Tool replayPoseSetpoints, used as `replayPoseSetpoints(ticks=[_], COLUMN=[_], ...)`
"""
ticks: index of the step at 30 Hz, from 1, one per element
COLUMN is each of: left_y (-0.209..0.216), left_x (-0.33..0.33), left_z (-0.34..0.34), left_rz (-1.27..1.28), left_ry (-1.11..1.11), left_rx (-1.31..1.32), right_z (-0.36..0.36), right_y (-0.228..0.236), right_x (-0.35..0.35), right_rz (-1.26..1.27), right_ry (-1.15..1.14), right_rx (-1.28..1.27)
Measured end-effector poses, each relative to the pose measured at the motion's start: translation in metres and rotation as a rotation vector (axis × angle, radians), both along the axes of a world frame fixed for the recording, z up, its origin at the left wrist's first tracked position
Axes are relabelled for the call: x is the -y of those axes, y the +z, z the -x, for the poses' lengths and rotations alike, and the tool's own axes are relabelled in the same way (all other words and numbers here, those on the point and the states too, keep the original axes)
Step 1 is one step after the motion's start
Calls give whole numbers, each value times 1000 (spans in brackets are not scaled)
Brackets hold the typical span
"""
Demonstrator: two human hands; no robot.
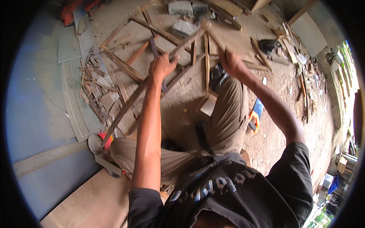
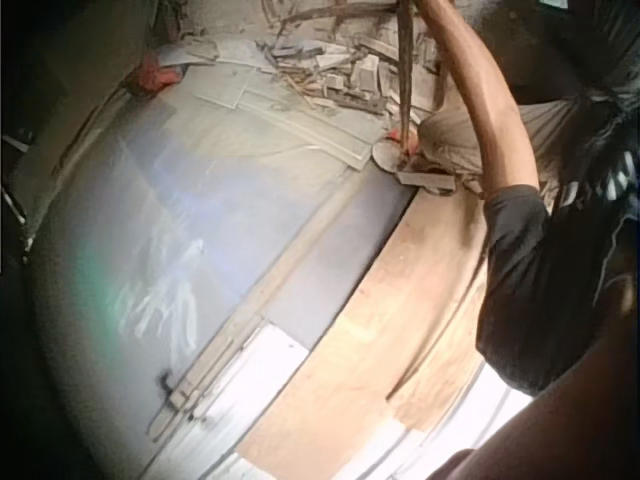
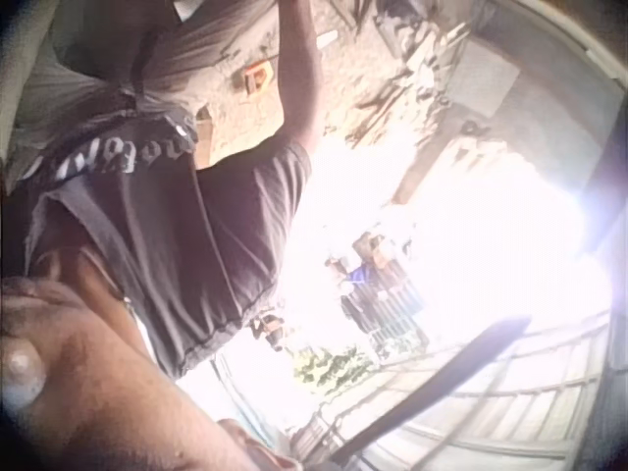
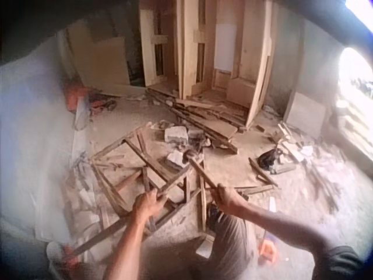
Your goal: The person uses a hammer to forcefully dismantle a wooden chair frame. They repeatedly strike the joints to separate the legs and crossbars, eventually breaking the frame apart into individual pieces.
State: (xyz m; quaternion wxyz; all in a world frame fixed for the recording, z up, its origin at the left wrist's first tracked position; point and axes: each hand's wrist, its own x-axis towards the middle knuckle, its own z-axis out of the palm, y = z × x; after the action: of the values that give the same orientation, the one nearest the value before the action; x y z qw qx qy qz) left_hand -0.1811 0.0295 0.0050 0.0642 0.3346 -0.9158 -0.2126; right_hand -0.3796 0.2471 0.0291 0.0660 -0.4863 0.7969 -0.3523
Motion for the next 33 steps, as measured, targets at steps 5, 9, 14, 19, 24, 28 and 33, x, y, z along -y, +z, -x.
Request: replayPoseSetpoints(ticks=[5, 9, 14, 19, 24, 28, 33], left_y=[-1, 10, 1, -7, -9, 5, 0], left_x=[4, -2, 0, 0, 1, -7, -9], left_z=[-6, -3, -8, -12, -18, -14, -11], left_rz=[-72, -42, 44, 10, 49, -42, -7], left_ry=[52, 33, 54, 51, 26, 72, 73], left_rx=[55, 31, -49, -76, -63, 1, -47], right_z=[-15, 8, -10, 5, -13, 16, 44], right_y=[29, 12, 18, 44, 37, 11, -13], right_x=[6, 14, 17, 21, 29, 24, 21], right_rz=[-31, -197, 48, -290, -140, -236, -195], right_ry=[-35, 36, -2, 44, -28, -33, -35], right_rx=[4, -93, -111, -85, -129, -114, -137])
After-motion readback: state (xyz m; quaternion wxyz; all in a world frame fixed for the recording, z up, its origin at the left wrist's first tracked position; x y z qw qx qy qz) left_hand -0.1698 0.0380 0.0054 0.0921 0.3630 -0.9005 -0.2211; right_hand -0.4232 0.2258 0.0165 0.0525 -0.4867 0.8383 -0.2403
